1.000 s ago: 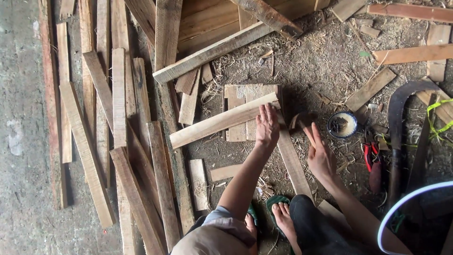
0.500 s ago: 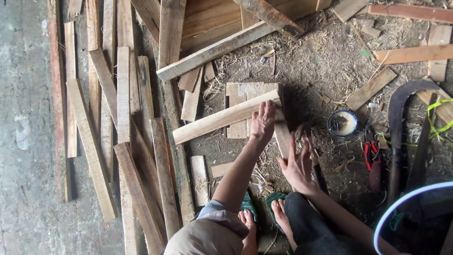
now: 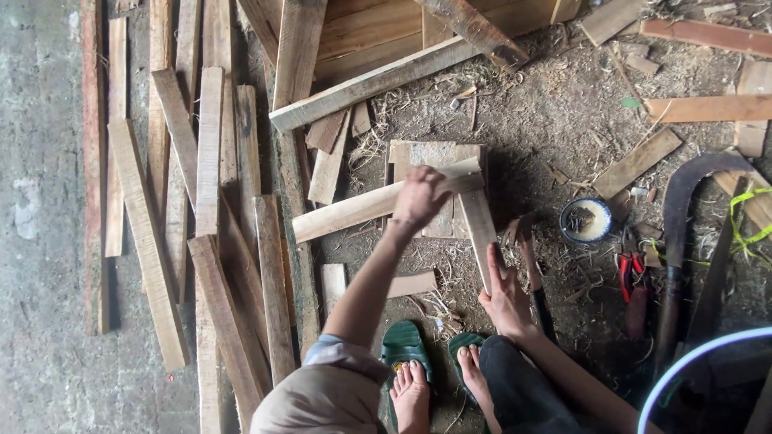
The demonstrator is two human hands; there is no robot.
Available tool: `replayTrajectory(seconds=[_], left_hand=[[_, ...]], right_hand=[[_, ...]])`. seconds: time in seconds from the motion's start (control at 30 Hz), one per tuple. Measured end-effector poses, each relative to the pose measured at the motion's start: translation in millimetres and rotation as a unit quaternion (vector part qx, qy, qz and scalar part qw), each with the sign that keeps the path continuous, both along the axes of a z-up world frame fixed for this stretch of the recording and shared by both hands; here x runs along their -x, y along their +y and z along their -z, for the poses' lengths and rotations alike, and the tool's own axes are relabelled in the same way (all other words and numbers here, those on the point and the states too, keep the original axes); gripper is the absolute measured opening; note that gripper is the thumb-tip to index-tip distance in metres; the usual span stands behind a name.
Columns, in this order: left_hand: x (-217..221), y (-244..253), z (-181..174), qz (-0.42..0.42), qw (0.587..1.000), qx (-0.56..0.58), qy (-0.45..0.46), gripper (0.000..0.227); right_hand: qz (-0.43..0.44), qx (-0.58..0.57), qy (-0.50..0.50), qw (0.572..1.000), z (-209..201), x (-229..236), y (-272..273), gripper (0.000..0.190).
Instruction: Hammering nails into wooden planks to join them together in a workshop setting.
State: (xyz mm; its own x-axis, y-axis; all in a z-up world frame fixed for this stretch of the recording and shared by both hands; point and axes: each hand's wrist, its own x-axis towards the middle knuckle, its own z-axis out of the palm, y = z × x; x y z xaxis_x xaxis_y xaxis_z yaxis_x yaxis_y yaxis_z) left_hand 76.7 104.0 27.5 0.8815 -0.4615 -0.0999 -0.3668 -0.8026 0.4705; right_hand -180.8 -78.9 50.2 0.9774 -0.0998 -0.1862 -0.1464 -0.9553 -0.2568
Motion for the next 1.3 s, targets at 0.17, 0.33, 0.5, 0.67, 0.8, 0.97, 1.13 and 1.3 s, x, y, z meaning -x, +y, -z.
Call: replayTrajectory(seconds=[0.17, 0.33, 0.5, 0.67, 0.8, 0.97, 1.13, 1.3], left_hand=[[2, 74, -73, -0.05, 0.997, -0.064, 0.011, 0.087], [7, 119, -26, -0.027, 0.989, -0.127, 0.068, 0.1], [0, 130, -26, -0.008, 0.988, -0.136, 0.071, 0.077], [1, 136, -75, 0.029, 0.984, -0.172, 0.044, 0.082], [-4, 163, -66, 0.034, 0.978, -0.17, 0.117, 0.083], [6, 181, -105, 0.007, 0.985, -0.119, 0.124, 0.078], [8, 188, -146, 0.016, 0.987, -0.11, 0.119, 0.073], [21, 189, -222, 0.031, 0.985, -0.126, 0.116, 0.075]], right_hand=[[-0.002, -0.032, 0.015, 0.999, -7, 0, -3, 0.104], [-0.016, -0.03, 0.012, 0.999, -6, -2, -5, 0.105], [-0.032, -0.073, 0.006, 0.997, -32, -12, -13, 0.101], [-0.095, -0.032, 0.006, 0.995, -24, -14, -18, 0.104], [-0.064, -0.14, 0.022, 0.988, -46, -22, 1, 0.099], [-0.07, -0.061, -0.005, 0.996, -55, -24, -1, 0.1], [-0.053, -0.092, 0.017, 0.994, -52, -25, 1, 0.1], [-0.052, -0.002, 0.058, 0.997, -60, -35, -1, 0.098]])
